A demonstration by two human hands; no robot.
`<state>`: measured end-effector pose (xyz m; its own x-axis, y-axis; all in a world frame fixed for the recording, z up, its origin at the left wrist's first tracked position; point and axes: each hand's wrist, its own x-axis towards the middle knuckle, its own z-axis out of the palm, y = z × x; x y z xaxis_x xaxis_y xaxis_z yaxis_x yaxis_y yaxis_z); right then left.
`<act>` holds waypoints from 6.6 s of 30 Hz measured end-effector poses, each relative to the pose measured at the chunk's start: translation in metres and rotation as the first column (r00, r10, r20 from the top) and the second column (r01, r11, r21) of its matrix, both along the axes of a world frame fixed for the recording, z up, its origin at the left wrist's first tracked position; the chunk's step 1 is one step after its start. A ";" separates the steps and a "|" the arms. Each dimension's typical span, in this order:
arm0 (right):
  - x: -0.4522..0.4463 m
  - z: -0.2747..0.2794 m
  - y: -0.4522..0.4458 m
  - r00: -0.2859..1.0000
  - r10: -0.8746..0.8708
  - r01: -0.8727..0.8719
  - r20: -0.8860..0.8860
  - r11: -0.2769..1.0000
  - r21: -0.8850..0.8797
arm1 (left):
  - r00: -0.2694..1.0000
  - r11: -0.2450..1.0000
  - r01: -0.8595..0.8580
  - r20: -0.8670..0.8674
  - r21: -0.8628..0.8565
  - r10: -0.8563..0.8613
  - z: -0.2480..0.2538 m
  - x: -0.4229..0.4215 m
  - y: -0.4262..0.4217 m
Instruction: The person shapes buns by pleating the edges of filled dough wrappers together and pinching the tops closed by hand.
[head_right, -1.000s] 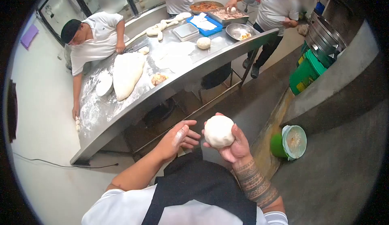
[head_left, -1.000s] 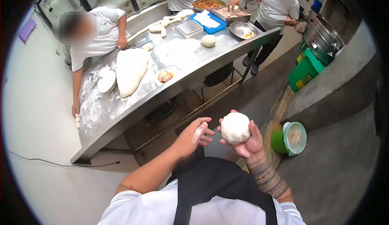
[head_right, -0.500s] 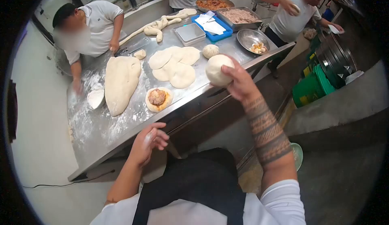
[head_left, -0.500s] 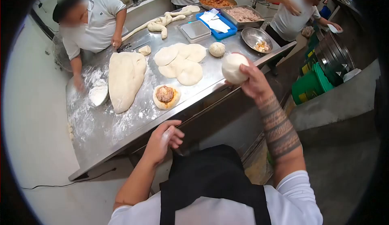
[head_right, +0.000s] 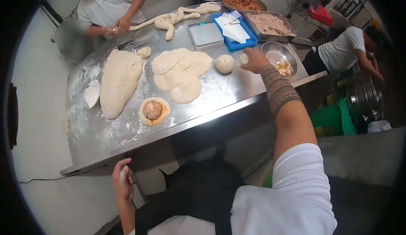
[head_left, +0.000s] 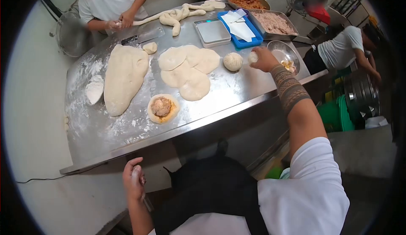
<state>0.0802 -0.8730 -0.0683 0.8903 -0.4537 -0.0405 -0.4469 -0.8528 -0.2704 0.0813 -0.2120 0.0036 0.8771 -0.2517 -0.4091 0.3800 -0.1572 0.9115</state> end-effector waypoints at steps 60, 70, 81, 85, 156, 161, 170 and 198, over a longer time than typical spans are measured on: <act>0.106 0.078 0.350 0.972 -0.231 0.073 -0.032 0.172 0.982 | 0.758 0.812 0.084 -0.492 -0.578 -0.428 -0.026 0.202 -0.082; -0.111 0.084 0.321 0.685 -0.720 -0.170 0.112 -0.009 0.985 | 0.575 0.285 -0.157 -0.322 -0.946 -0.752 -0.018 0.083 -0.080; -0.292 0.020 0.525 0.789 -0.614 -0.002 -0.003 -0.007 1.000 | 0.411 0.475 -0.113 -0.477 -0.873 -0.777 -0.018 -0.049 -0.061; -0.321 0.066 0.567 0.676 -0.715 -0.188 0.180 0.068 0.980 | 0.349 0.447 -0.154 -0.472 -0.881 -0.809 -0.033 -0.114 -0.054; -0.284 0.093 0.649 0.748 -0.568 -0.209 0.343 0.289 0.934 | 0.151 0.505 0.032 -0.495 -0.863 -0.856 0.011 -0.083 0.111; -0.285 0.087 0.658 0.730 -0.577 -0.222 0.366 0.306 0.926 | 0.251 0.511 0.070 -0.481 -0.856 -0.840 0.017 -0.086 0.119; -0.283 0.093 0.643 0.767 -0.557 -0.214 0.319 0.247 0.945 | 0.220 0.462 0.020 -0.447 -0.887 -0.867 0.012 -0.087 0.120; -0.325 0.098 0.611 0.918 -0.255 -0.171 0.303 0.435 0.884 | 0.514 0.547 -0.022 -0.479 -0.837 -0.712 -0.004 -0.167 0.129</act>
<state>-0.2453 -0.2619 0.0292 0.9095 -0.3891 -0.1461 -0.1684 -0.0235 -0.9854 -0.0855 -0.0829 -0.0007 0.1055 -0.9422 -0.3180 0.9804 0.0450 0.1919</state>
